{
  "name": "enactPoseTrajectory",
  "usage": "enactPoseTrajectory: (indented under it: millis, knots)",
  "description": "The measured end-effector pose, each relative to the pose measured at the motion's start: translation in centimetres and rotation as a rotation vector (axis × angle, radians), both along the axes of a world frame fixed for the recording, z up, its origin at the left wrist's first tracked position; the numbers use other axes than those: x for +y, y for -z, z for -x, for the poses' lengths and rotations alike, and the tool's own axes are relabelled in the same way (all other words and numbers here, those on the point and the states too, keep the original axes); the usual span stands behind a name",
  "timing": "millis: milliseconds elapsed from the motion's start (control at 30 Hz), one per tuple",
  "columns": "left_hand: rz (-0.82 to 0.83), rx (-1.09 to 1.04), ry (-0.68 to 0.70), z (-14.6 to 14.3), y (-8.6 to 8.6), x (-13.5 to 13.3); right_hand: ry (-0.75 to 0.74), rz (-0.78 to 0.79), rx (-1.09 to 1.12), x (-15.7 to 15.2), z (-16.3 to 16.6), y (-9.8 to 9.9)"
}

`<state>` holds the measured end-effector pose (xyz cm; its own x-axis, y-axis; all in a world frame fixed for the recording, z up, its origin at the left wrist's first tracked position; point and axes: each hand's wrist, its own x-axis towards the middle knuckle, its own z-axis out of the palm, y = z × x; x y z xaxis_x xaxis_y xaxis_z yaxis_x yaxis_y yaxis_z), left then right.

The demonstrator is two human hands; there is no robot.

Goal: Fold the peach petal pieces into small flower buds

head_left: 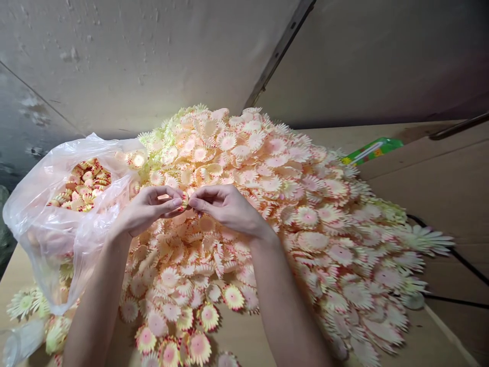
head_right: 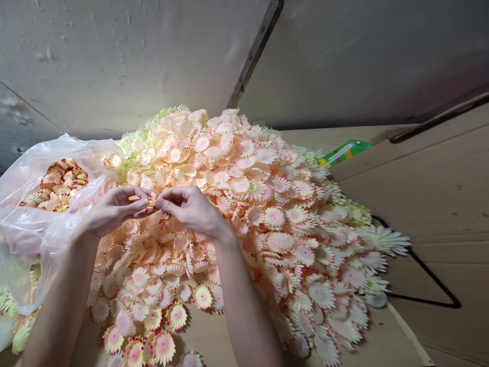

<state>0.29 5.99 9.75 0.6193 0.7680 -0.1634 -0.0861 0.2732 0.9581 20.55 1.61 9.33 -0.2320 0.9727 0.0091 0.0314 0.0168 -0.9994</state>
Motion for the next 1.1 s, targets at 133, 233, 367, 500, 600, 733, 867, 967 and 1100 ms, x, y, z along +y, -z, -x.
enactPoseTrajectory:
  millis: [133,233,367,500,600,733,867,967,1100]
  knots:
    - [0.012,0.007,0.015,0.2,-0.1,0.1,-0.050,-0.004,0.007,-0.1,-0.3,-0.3]
    - [0.020,0.019,0.000,0.1,-0.3,0.0,-0.043,-0.022,-0.019,-0.1,-0.4,-0.4]
    - [0.002,0.041,-0.019,-0.1,-0.2,-0.1,0.023,-0.042,-0.078,-0.3,-0.2,-0.5]
    - [-0.050,0.106,0.038,0.0,0.2,0.0,0.088,-0.068,-0.120,-0.5,0.1,-0.8]
    - [-0.041,0.088,0.033,0.0,0.2,0.0,0.098,-0.075,-0.121,-0.6,0.2,-1.0]
    - [-0.007,0.021,-0.051,0.2,-0.4,-0.1,0.154,-0.059,-0.057,-0.4,-0.3,-0.9]
    - [-0.038,0.030,-0.112,0.9,-1.0,0.0,0.394,-0.097,-0.019,0.1,-1.5,-0.4]
    - [-0.058,0.059,-0.102,1.1,-1.0,0.2,0.635,-0.133,-0.065,0.3,-2.4,-0.2]
    - [-0.072,0.101,-0.130,0.6,-1.0,0.1,0.594,-0.170,-0.203,0.0,-2.1,-0.4]
